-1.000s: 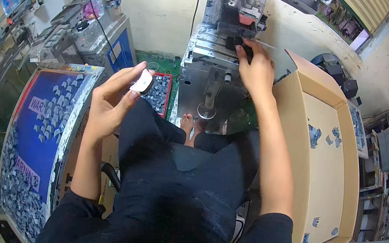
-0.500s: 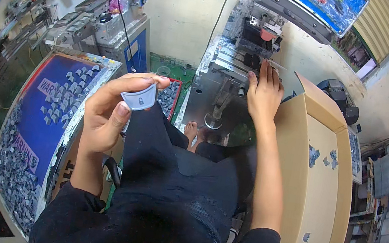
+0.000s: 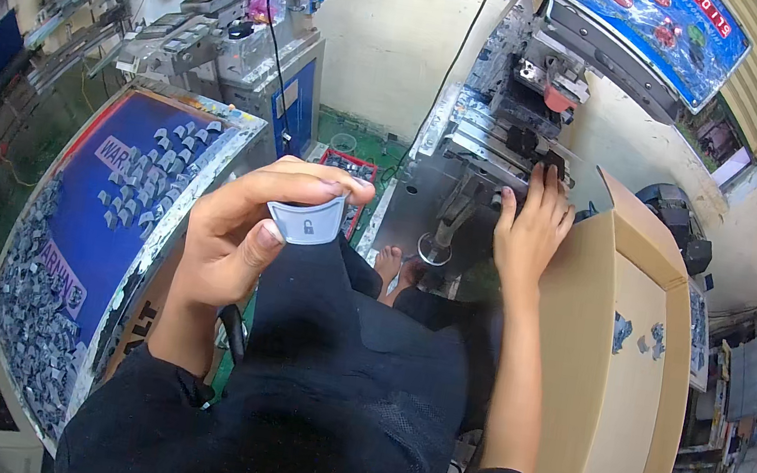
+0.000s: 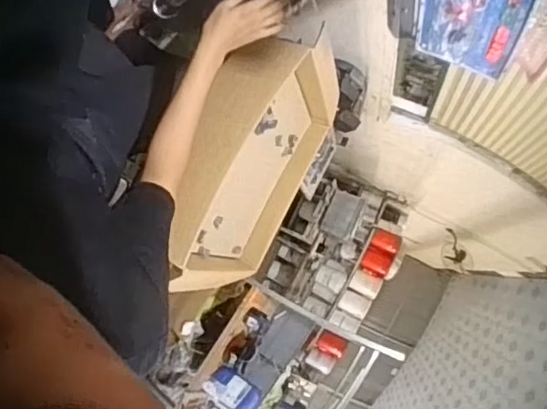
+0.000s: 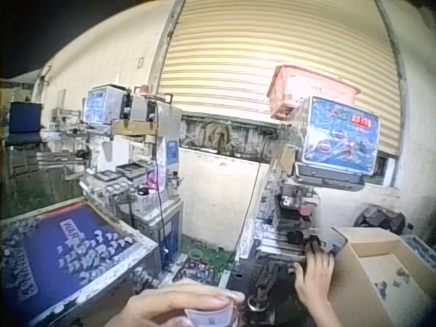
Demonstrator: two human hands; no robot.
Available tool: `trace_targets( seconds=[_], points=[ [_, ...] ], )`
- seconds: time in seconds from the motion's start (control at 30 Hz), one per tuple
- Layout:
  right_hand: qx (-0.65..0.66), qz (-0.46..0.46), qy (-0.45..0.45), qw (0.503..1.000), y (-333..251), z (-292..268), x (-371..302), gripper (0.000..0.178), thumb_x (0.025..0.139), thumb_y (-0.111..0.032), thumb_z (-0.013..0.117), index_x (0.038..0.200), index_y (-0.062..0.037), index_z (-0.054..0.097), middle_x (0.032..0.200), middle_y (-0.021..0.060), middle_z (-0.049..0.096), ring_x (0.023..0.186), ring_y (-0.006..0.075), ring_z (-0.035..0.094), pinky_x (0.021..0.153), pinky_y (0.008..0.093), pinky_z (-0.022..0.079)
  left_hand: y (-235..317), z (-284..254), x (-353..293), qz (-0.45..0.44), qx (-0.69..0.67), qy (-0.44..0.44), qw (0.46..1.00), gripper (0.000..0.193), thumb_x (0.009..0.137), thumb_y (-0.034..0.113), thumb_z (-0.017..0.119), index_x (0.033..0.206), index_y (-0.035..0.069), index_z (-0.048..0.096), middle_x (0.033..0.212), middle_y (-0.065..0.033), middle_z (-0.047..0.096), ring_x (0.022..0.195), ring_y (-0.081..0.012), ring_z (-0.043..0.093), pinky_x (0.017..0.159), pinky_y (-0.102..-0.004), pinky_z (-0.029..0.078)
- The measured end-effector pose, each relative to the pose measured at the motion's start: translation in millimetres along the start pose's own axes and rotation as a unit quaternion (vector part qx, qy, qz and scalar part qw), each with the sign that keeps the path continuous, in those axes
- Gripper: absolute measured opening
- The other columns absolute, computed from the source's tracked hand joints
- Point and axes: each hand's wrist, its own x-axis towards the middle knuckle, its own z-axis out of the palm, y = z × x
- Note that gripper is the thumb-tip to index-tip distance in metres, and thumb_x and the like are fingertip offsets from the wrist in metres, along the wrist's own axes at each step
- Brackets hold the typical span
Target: Using a pad printing machine to apply lock/unlock icons onto small plastic components.
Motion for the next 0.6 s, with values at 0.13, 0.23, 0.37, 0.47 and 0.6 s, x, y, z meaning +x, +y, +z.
trace_targets(
  seconds=[0.13,0.23,0.37,0.47,0.6],
  points=[
    [0.062,0.000,0.017,0.998,0.5,-0.9,-6.4,0.050,0.099,-0.031,0.061,0.142,-0.0069,0.051,0.149,0.0143,0.050,0.139,0.0350,0.043,0.115,0.0505,0.031,0.4,-2.4,-2.4,-0.017,0.012,-0.015,1.000,0.041,0.104,0.027,0.057,0.131,-0.004,0.061,0.129,-0.0282,0.063,0.124,-0.0364,0.061,0.106,-0.0468,0.046],
    [0.065,0.000,0.038,0.997,-2.6,1.0,-6.4,0.049,0.099,-0.029,0.061,0.141,-0.0071,0.051,0.147,0.0147,0.050,0.139,0.0354,0.043,0.115,0.0507,0.031,0.6,-1.2,-2.6,-0.015,0.007,-0.012,1.000,0.040,0.104,0.027,0.056,0.130,-0.004,0.061,0.128,-0.0281,0.063,0.122,-0.0368,0.062,0.105,-0.0468,0.047],
    [0.067,0.014,0.041,0.997,-5.1,0.9,-6.4,0.048,0.099,-0.028,0.062,0.141,-0.0074,0.051,0.145,0.0152,0.051,0.138,0.0355,0.043,0.115,0.0507,0.030,2.1,-1.7,-3.5,-0.023,0.008,-0.012,1.000,0.041,0.104,0.029,0.057,0.129,-0.004,0.062,0.126,-0.0283,0.065,0.119,-0.0366,0.063,0.103,-0.0479,0.048],
    [0.074,0.017,0.043,0.996,-5.4,1.6,-7.0,0.047,0.099,-0.027,0.062,0.140,-0.0074,0.051,0.145,0.0151,0.051,0.138,0.0353,0.043,0.116,0.0510,0.029,-0.4,-6.0,-2.5,-0.003,0.024,-0.023,0.999,0.043,0.104,0.030,0.058,0.128,-0.004,0.063,0.125,-0.0286,0.065,0.117,-0.0366,0.064,0.102,-0.0486,0.049],
    [0.081,0.019,0.048,0.995,-6.4,2.3,-6.0,0.047,0.099,-0.027,0.061,0.140,-0.0074,0.052,0.146,0.0146,0.051,0.139,0.0347,0.043,0.116,0.0512,0.029,2.1,-5.2,-1.9,0.004,0.029,-0.026,0.999,0.043,0.104,0.032,0.058,0.128,-0.003,0.064,0.125,-0.0286,0.065,0.117,-0.0367,0.064,0.102,-0.0487,0.048]
  ],
)
